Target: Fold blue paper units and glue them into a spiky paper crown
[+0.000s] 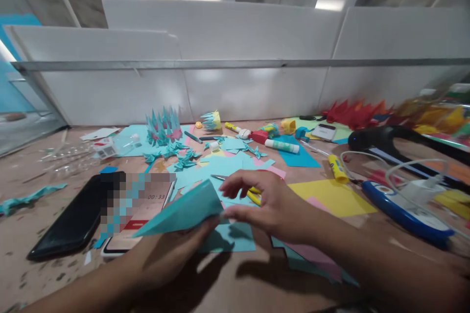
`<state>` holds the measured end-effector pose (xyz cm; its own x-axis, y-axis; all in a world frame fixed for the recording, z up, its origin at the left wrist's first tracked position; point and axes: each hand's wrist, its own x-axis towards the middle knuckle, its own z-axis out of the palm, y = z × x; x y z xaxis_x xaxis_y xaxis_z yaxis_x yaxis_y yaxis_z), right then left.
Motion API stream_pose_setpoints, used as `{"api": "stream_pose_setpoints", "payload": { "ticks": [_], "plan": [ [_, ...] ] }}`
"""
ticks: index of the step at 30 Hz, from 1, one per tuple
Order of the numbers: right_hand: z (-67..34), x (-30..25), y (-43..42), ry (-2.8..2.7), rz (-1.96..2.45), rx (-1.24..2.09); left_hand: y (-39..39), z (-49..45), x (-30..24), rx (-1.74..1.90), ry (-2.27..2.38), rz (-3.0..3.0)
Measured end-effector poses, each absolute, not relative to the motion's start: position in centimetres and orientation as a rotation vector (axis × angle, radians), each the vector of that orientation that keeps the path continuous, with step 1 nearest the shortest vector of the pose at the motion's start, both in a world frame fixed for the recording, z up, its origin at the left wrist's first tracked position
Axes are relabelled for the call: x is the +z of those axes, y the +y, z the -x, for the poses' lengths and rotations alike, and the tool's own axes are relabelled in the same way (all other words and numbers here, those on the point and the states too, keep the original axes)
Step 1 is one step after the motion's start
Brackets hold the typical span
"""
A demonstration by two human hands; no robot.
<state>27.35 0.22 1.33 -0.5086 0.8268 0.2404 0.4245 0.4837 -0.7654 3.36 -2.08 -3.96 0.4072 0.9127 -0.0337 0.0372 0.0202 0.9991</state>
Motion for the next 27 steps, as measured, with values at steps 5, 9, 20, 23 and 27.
{"api": "stream_pose_setpoints", "payload": {
  "ticks": [5,9,20,23,27],
  "plan": [
    [-27.2,0.0,0.1,-2.143,0.857,0.8,-2.3,-3.5,-2.9,0.717,1.052,-1.608],
    [-28.9,0.0,1.6,-2.217,0.758,0.492,-2.7,-3.4,-3.5,0.969,0.878,-1.421],
    [-29.5,1.2,1.4,-2.296,0.547,-0.082,-1.5,-5.1,-1.8,1.126,0.892,-1.075],
    [-29.8,1.4,1.2,-2.304,0.544,-0.184,-1.4,-5.4,-1.6,1.112,0.907,-0.967],
    [-30.0,0.8,1.7,-2.365,0.399,-0.057,-1.1,-5.4,-1.5,1.275,0.978,-0.969]
  ]
}}
